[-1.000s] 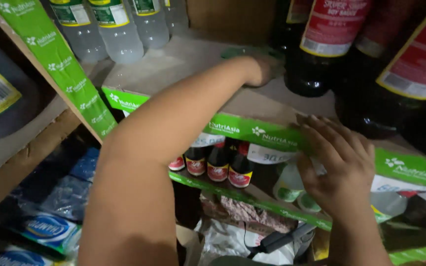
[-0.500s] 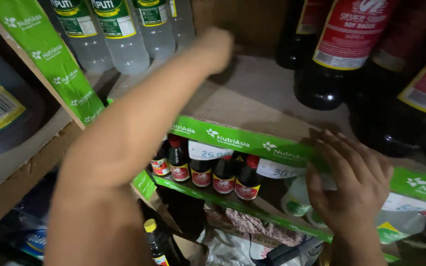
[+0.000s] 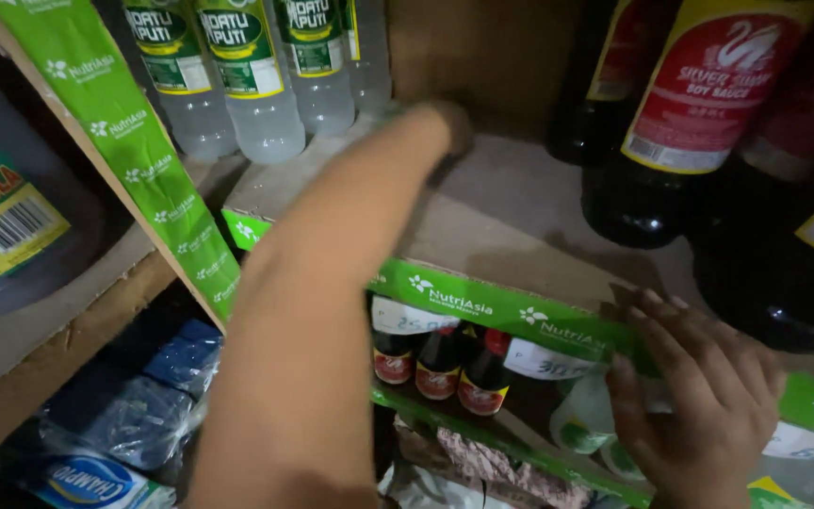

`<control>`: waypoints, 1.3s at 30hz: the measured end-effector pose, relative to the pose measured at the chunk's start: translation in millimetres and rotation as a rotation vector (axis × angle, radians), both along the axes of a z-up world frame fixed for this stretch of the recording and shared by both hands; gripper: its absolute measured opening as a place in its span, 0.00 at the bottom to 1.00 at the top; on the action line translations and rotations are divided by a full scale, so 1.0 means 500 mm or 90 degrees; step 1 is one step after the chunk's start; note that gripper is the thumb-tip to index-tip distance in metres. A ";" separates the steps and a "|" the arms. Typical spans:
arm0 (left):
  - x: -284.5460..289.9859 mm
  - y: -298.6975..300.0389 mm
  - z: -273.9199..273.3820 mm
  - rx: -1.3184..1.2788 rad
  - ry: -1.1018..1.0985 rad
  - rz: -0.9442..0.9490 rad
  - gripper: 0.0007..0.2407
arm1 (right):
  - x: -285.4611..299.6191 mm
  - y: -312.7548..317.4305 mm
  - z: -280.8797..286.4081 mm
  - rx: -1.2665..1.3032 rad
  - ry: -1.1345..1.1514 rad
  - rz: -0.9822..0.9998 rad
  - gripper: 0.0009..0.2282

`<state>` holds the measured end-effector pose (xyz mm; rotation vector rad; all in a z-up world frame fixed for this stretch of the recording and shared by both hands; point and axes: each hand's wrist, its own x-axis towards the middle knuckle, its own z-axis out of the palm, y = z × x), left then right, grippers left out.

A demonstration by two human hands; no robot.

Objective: Cleaning a box and wiping down bottles of soy sauce on a grocery shelf.

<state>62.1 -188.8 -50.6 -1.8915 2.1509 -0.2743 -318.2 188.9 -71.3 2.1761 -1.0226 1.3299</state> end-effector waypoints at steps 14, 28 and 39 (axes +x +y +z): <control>0.064 0.526 0.240 -0.106 0.091 0.165 0.15 | -0.025 -0.021 -0.049 -0.046 0.043 0.002 0.14; 0.174 0.516 0.107 -0.140 0.140 0.099 0.25 | -0.038 -0.036 -0.041 -0.097 0.082 0.035 0.16; 0.091 0.690 0.238 -0.186 0.154 0.200 0.11 | -0.036 -0.022 -0.039 -0.093 0.082 0.004 0.15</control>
